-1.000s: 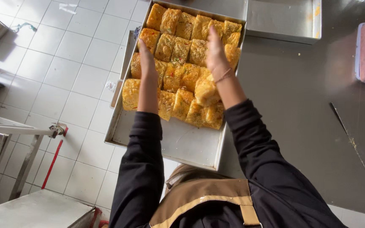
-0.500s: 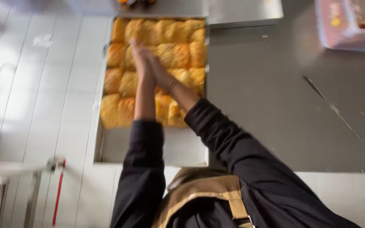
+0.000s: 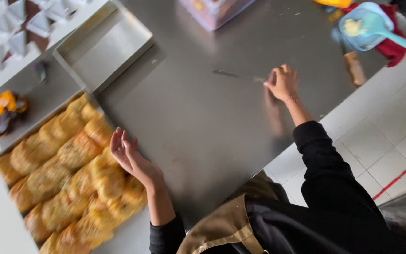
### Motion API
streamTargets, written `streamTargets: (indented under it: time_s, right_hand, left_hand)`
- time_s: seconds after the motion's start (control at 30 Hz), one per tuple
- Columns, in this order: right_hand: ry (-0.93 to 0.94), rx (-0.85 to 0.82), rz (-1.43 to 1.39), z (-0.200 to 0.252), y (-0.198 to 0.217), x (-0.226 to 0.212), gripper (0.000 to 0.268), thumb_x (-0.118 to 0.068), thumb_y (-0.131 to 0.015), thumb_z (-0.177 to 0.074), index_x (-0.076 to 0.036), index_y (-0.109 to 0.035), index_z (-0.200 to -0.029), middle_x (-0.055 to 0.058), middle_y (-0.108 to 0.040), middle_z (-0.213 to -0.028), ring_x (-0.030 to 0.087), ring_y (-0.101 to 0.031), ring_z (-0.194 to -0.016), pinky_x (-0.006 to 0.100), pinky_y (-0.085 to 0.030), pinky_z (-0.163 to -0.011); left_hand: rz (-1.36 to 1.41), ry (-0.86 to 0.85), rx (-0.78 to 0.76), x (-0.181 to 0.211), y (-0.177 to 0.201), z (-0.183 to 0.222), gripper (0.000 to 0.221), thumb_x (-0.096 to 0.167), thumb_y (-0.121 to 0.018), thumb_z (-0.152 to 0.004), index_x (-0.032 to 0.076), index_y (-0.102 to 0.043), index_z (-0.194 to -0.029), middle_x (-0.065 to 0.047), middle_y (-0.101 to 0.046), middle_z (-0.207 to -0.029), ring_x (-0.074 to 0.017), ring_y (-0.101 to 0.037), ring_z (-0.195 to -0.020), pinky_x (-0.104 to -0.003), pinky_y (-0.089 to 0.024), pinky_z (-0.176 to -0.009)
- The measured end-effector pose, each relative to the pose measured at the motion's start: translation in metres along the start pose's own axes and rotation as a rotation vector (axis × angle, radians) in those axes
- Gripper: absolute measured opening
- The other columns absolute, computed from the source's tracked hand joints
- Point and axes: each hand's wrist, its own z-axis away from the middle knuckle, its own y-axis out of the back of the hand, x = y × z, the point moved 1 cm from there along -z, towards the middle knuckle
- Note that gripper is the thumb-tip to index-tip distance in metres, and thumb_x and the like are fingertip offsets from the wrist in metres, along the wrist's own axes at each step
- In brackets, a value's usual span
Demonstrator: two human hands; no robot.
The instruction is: The person arranges bread from a cutting board into metal trays and سپس prepares small plastic containers.
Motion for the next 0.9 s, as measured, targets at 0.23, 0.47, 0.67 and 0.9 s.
streamTargets:
  time_s: [0.23,0.47,0.67,0.9]
  right_hand:
    - [-0.028,-0.038,-0.480,-0.001,0.007,0.039,0.030,-0.023,-0.089,-0.073,-0.007,-0.067,-0.086,0.010,-0.073,-0.081,0.028,-0.070,-0.076,0.042,-0.055,-0.070]
    - [0.004,0.089,-0.503,-0.010,0.036,0.157,0.032,-0.008,-0.075,-0.087,-0.014,-0.074,-0.119,0.009,-0.076,-0.096,0.021,-0.073,-0.074,0.033,-0.056,-0.067]
    - [-0.133,0.250,-0.182,-0.026,0.061,0.247,0.026,-0.011,-0.070,-0.093,-0.008,-0.073,-0.119,0.009,-0.072,-0.105,0.026,-0.066,-0.090,0.037,-0.054,-0.079]
    - [-0.332,0.483,-0.139,-0.018,0.079,0.300,0.021,-0.015,-0.071,-0.091,-0.009,-0.074,-0.111,0.007,-0.072,-0.097,0.026,-0.070,-0.089,0.040,-0.053,-0.077]
  left_hand:
    - [0.079,0.015,-0.170,-0.074,-0.230,0.056,0.042,0.022,-0.054,-0.109,0.005,-0.045,-0.146,-0.012,-0.052,-0.149,-0.0241,-0.052,-0.134,-0.039,-0.045,-0.109]
    - [0.175,0.204,-0.393,-0.144,-0.393,0.124,0.046,0.016,-0.057,-0.104,0.005,-0.042,-0.146,-0.013,-0.049,-0.149,-0.0257,-0.051,-0.137,-0.039,-0.043,-0.111]
    - [0.108,0.296,-0.520,-0.172,-0.456,0.141,0.047,0.014,-0.057,-0.103,0.004,-0.043,-0.146,-0.013,-0.049,-0.151,-0.0257,-0.050,-0.135,-0.038,-0.041,-0.110]
    - [-0.197,0.281,-0.787,-0.192,-0.495,0.174,0.036,0.021,-0.057,-0.104,0.003,-0.057,-0.135,-0.015,-0.063,-0.136,-0.0268,-0.062,-0.123,-0.040,-0.052,-0.102]
